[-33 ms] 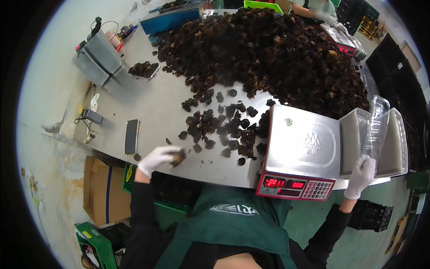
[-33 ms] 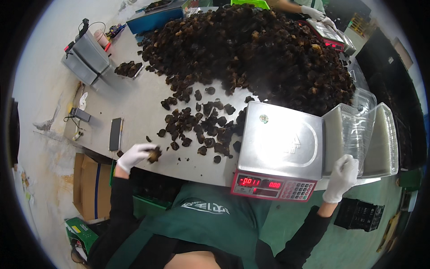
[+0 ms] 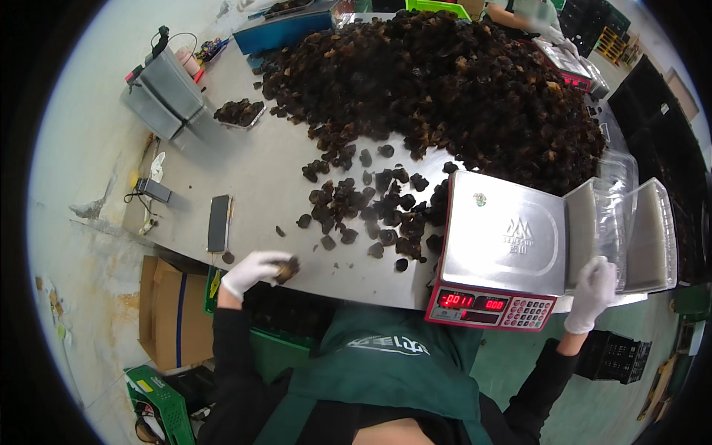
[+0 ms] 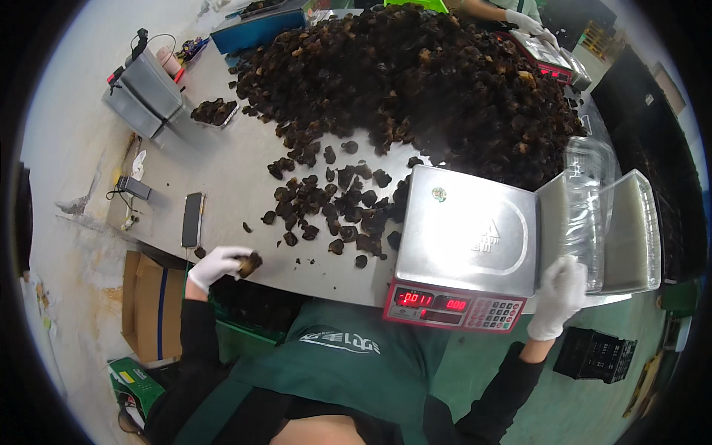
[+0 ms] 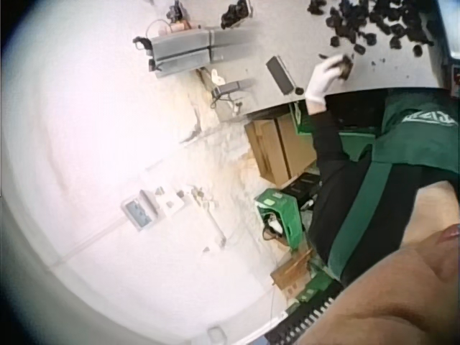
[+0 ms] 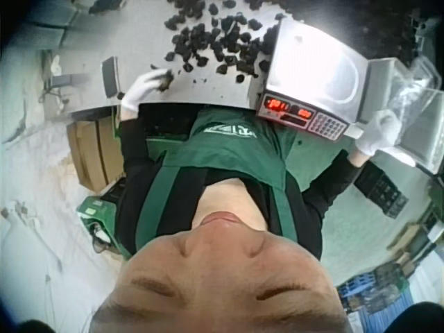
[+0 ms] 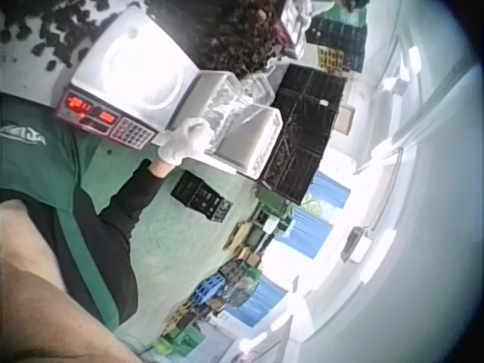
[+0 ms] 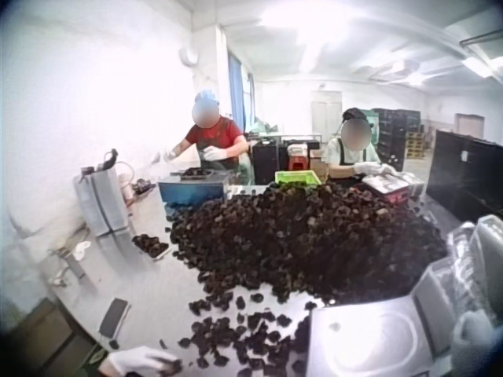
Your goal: The person is weighing portions of dried fungus on a digital scale and placing them into plastic containers.
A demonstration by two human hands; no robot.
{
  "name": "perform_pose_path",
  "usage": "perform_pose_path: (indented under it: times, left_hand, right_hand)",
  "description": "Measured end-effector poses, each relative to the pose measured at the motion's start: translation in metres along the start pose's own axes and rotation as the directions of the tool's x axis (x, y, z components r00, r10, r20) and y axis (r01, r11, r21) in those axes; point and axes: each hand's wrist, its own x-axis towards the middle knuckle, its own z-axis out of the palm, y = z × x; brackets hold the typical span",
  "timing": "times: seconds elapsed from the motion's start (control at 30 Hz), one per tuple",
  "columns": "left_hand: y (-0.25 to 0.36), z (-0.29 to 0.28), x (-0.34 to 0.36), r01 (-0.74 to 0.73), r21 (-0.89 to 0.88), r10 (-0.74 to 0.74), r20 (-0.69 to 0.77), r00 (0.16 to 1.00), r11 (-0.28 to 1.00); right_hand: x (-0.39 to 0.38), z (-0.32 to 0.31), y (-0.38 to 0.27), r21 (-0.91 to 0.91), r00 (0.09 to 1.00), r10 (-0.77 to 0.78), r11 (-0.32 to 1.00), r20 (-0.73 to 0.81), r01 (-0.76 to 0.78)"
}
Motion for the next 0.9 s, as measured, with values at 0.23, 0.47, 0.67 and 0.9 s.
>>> perform_pose_path:
  times: [0.23, 0.47, 0.67, 0.9]
  left_hand:
    - [-0.063, -0.024, -0.048, 0.195, 0.437, -0.065, -0.295, 0.953, 0.878]
    - [-0.015, 0.03, 0.054, -0.208, 0.8, 0.614, -0.237, 0.753, 0.563]
    - [0.039, 0.13, 0.145, -0.481, 0.843, 0.764, 0.139, 0.63, 0.243]
    - [0.044, 0.117, 0.152, -0.463, 0.681, 0.683, -0.076, 0.726, 0.568]
  right_hand:
    - [-0.038, 0.013, -0.062, 0.326, 0.885, -0.334, 0.918, 0.324, 0.227]
    - [-0.043, -0.02, -0.091, 0.337, 0.975, 0.067, 0.931, 0.212, -0.138]
    - [-0.06, -0.024, -0.118, 0.424, 0.975, 0.118, 0.886, 0.189, -0.189]
    - [-0.064, -0.028, -0.124, 0.423, 0.967, 0.122, 0.882, 0.223, -0.208]
